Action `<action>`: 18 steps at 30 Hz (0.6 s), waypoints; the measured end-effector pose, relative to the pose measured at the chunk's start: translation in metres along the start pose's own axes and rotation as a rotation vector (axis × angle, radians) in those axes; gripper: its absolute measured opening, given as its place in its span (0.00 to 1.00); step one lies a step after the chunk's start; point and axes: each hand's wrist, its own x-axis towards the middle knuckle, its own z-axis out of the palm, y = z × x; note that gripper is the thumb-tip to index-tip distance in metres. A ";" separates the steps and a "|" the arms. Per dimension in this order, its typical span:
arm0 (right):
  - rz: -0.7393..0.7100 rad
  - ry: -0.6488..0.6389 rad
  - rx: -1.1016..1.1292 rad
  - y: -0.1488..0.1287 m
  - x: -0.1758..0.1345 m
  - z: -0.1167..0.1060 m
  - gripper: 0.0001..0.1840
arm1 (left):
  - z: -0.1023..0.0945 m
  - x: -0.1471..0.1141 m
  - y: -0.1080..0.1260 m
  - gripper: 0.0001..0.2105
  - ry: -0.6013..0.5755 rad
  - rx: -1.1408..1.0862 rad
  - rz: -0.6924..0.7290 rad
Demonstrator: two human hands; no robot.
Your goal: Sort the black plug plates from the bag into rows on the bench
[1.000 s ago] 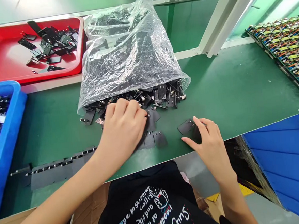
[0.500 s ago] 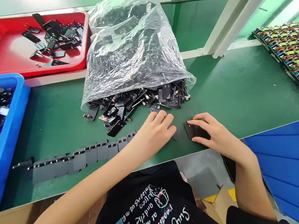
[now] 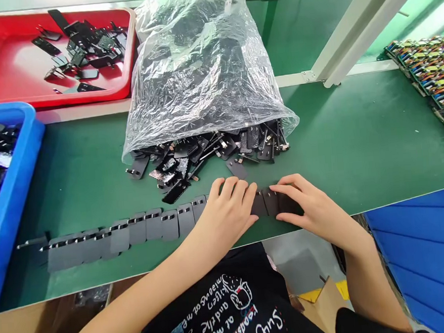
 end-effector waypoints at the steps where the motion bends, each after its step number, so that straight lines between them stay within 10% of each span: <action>1: 0.005 -0.009 -0.011 0.003 -0.002 -0.001 0.25 | 0.002 0.000 -0.001 0.24 -0.007 -0.001 0.009; 11: -0.016 -0.001 0.122 0.004 0.000 -0.010 0.28 | 0.000 -0.006 0.000 0.28 0.009 -0.070 0.003; 18: 0.186 0.478 -0.166 0.005 0.057 -0.008 0.20 | 0.002 0.003 -0.009 0.12 0.224 -0.123 -0.047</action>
